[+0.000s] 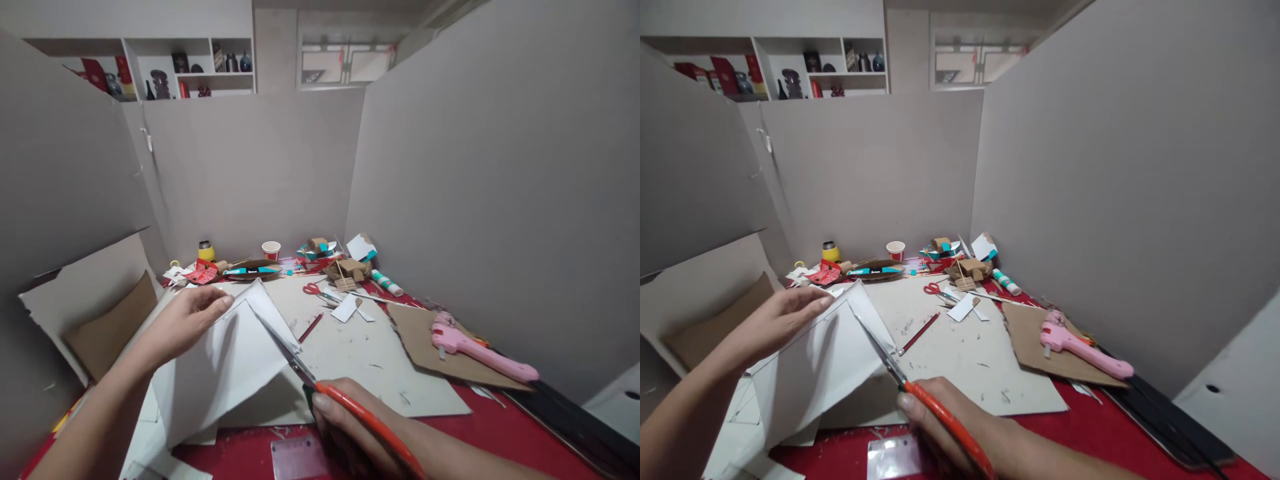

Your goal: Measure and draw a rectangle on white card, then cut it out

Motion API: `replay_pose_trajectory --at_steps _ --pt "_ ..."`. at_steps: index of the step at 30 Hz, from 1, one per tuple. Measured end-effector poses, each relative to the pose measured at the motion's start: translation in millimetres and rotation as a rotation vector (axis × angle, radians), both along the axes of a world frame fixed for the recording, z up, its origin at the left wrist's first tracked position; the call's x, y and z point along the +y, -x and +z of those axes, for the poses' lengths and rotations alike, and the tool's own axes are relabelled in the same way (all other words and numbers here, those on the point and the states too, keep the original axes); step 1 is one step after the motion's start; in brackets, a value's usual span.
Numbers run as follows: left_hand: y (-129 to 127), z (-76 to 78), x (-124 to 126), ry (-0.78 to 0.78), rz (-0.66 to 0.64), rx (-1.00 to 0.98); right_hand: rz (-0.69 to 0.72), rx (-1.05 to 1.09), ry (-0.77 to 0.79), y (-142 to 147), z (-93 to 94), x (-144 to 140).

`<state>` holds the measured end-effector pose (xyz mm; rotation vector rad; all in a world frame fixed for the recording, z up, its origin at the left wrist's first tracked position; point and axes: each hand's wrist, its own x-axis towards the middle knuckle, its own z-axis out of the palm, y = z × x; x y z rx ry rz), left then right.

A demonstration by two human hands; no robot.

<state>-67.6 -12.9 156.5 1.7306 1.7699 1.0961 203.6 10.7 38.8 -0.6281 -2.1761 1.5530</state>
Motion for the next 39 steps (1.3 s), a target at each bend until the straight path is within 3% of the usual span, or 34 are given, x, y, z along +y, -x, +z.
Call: replay_pose_trajectory --at_steps 3,7,15,20,23,28,33,39 --pt "-4.3 -7.0 11.7 0.131 -0.157 -0.090 -0.007 -0.002 -0.036 0.4 -0.4 1.8" --pt "-11.9 -14.0 19.9 0.221 -0.233 -0.233 -0.002 0.005 0.052 0.6 -8.9 8.4" --pt "-3.0 -34.0 41.5 0.331 -0.250 -0.400 0.010 -0.047 0.089 -0.7 -7.3 17.0" --pt "1.8 -34.8 42.3 0.444 -0.271 -0.492 0.055 -0.040 -0.050 -2.9 3.2 20.1" --pt "1.8 -32.8 40.9 0.449 -0.291 -0.551 0.089 -0.025 -0.085 -4.4 6.4 20.9" --pt "-3.6 -31.7 39.6 0.454 -0.324 -0.643 0.122 -0.008 0.046 -8.8 0.5 20.1" --pt "-8.7 -34.1 37.7 0.388 -0.319 -0.579 0.076 0.000 0.085 -9.6 -7.5 20.0" --pt "-8.4 -34.5 34.1 0.310 -0.338 -0.455 0.054 -0.025 -0.032 -6.5 3.6 14.3"
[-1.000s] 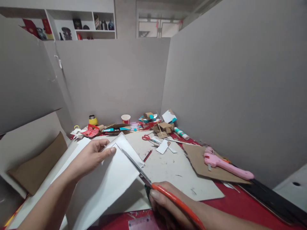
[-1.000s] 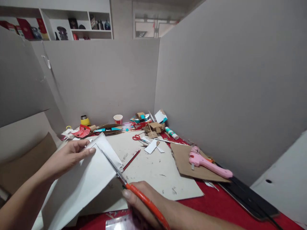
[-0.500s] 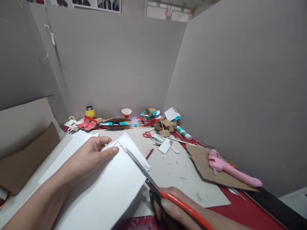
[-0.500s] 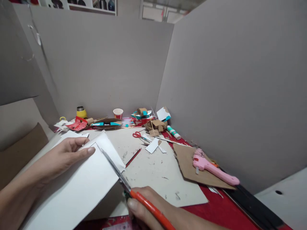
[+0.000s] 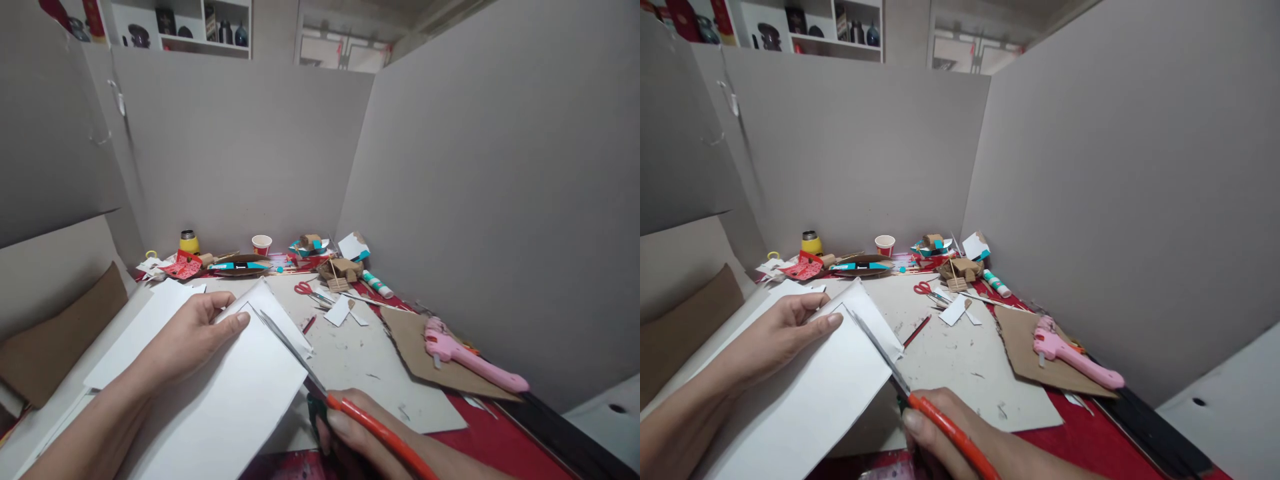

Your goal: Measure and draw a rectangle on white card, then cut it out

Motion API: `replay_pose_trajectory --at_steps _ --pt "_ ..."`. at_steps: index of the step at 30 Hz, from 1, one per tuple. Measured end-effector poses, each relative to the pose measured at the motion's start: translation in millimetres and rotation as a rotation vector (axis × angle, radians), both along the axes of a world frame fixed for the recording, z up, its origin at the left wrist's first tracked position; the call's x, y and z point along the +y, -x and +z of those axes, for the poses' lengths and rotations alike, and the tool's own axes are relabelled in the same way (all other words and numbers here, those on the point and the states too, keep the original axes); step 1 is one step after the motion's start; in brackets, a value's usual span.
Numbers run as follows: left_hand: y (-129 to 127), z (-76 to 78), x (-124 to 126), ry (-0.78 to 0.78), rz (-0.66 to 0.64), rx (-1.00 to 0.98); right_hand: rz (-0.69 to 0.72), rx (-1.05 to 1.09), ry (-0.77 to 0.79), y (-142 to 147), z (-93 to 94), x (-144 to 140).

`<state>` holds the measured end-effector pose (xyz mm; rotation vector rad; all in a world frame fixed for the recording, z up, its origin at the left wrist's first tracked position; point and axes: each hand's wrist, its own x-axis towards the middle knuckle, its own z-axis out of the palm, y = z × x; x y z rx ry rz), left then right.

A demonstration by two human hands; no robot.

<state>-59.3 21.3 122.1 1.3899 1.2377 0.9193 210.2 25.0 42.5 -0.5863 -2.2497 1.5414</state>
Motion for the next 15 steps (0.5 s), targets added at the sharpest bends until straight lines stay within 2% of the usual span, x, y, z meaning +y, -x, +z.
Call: replay_pose_trajectory --at_steps 4,7,9,12,15 --pt "-0.2 1.9 -1.0 -0.013 -0.012 0.020 -0.052 0.047 0.019 1.7 2.9 -2.9" --pt "-0.2 2.4 -1.4 0.009 -0.001 0.019 -0.023 0.057 -0.069 1.9 5.2 -0.9" --pt "-0.1 2.6 -1.6 0.021 0.008 0.033 -0.051 0.034 -0.105 1.9 8.4 0.4" --pt "0.1 2.5 -1.8 0.018 0.009 0.057 -0.103 -0.003 -0.080 2.3 13.8 -0.1" --pt "1.0 1.5 -1.5 0.020 0.010 0.057 -0.095 -0.014 -0.057 3.7 17.9 -2.2"
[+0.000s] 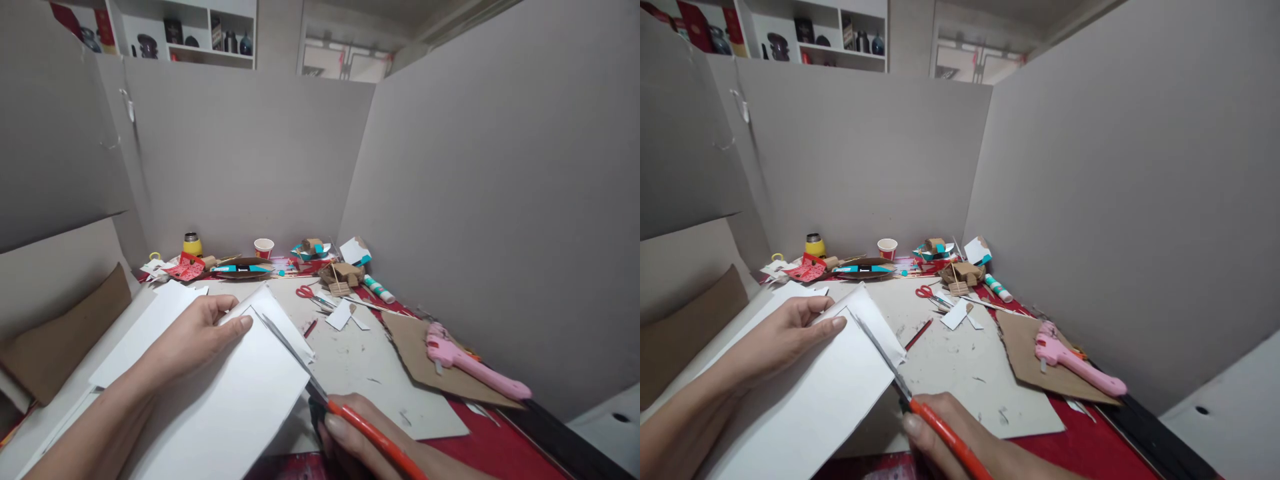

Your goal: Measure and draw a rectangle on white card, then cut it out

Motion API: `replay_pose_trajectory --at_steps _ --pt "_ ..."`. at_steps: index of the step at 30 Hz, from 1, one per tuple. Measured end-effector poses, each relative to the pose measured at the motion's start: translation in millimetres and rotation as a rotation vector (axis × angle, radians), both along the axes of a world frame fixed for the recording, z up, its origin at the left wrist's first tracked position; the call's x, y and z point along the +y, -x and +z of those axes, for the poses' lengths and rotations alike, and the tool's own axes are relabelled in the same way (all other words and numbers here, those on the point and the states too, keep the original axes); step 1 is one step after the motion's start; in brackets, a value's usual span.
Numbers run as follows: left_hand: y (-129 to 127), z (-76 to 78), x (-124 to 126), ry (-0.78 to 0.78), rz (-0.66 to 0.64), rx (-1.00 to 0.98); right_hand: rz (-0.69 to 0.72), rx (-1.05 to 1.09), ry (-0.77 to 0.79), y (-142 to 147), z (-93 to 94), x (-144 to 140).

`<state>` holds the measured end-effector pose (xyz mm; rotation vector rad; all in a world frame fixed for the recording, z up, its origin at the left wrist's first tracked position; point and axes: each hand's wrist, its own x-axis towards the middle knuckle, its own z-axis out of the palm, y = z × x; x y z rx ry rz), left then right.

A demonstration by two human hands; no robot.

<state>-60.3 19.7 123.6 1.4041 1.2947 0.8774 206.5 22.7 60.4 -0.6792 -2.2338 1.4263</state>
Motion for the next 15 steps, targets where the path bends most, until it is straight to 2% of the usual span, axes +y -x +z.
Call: replay_pose_trajectory --at_steps 7,15 --pt "1.4 -2.9 -0.9 0.011 -0.008 -0.028 0.054 0.021 -0.003 2.9 1.0 0.0" --pt "-0.9 0.8 -4.2 0.021 0.013 -0.038 0.083 0.024 -0.026 1.2 -22.1 2.9"
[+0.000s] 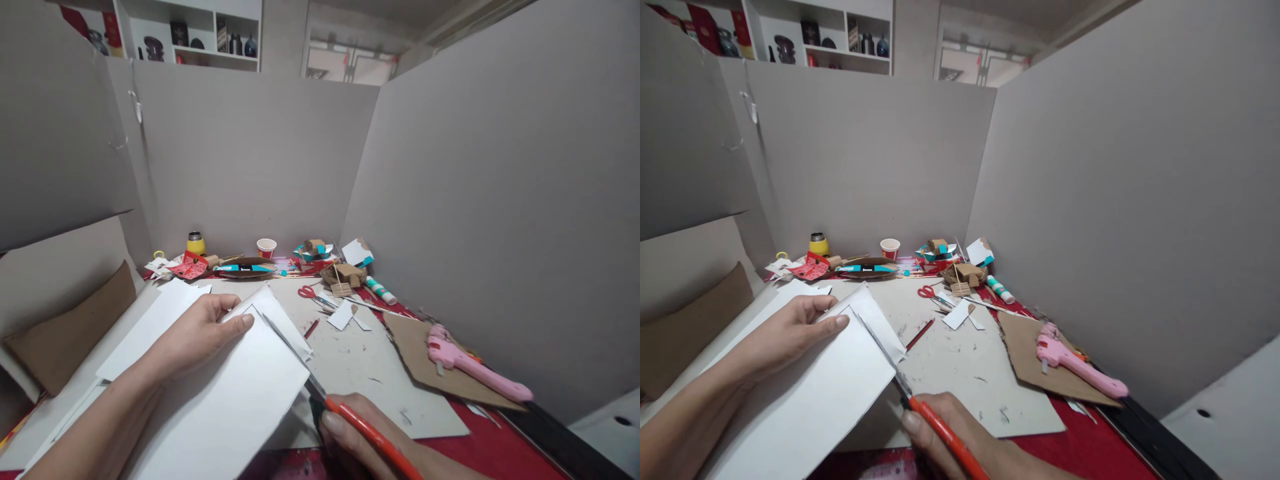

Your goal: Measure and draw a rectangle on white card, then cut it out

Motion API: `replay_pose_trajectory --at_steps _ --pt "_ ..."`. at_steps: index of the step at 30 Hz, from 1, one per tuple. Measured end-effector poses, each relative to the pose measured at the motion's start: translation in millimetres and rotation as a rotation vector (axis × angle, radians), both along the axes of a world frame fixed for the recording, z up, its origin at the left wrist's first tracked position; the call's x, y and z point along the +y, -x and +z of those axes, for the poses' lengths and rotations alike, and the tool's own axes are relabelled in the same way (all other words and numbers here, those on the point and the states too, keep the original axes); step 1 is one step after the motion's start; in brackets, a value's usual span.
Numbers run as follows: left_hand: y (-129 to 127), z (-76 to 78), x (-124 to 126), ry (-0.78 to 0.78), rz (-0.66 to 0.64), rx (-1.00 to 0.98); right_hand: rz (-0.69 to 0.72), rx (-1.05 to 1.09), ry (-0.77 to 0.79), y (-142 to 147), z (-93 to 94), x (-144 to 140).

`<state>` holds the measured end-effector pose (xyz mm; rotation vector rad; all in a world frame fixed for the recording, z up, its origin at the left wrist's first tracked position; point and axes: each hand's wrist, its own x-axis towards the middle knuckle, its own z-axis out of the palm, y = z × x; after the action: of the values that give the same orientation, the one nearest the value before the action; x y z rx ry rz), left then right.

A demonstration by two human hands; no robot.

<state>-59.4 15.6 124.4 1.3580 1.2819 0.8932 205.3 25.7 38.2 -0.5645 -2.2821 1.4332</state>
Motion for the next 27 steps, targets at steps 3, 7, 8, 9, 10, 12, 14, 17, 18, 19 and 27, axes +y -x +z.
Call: replay_pose_trajectory --at_steps 3,7,8,9,10,12,14,17,18,19,27 --pt "-1.0 -0.8 -0.8 0.005 -0.003 0.009 -0.001 -0.006 -0.056 -0.7 2.8 0.5" --pt "-4.6 -4.0 -1.5 0.027 -0.048 0.019 0.034 0.006 -0.099 -0.2 13.6 -0.2" --pt "-5.2 -4.7 -1.5 0.029 -0.055 0.020 0.033 0.006 -0.101 -0.1 15.6 -0.5" --pt "-5.6 -5.2 -1.4 0.029 -0.058 0.022 0.028 0.006 -0.106 -0.1 17.0 -0.6" --pt "-5.7 -5.6 -1.3 0.028 -0.059 0.024 0.029 0.004 -0.109 -0.2 17.7 -0.6" --pt "-5.3 -5.5 -1.2 0.025 -0.058 0.031 0.036 -0.001 -0.103 -0.8 17.0 0.1" --pt "-4.8 -4.7 -1.3 0.022 -0.056 0.041 0.051 0.001 -0.086 -2.2 13.9 1.5" --pt "-4.7 -3.2 -1.6 0.019 -0.057 0.057 0.056 -0.006 -0.051 -4.6 6.7 3.3" --pt "-4.8 -2.9 -1.5 0.016 -0.058 0.060 0.063 -0.020 -0.033 -5.2 4.5 3.4" --pt "-4.9 -2.8 -1.3 0.013 -0.059 0.062 0.071 -0.033 -0.014 -5.4 3.0 3.0" --pt "-4.9 -4.2 -0.1 0.019 -0.060 0.075 0.071 -0.008 -0.082 -3.1 20.7 -4.0"
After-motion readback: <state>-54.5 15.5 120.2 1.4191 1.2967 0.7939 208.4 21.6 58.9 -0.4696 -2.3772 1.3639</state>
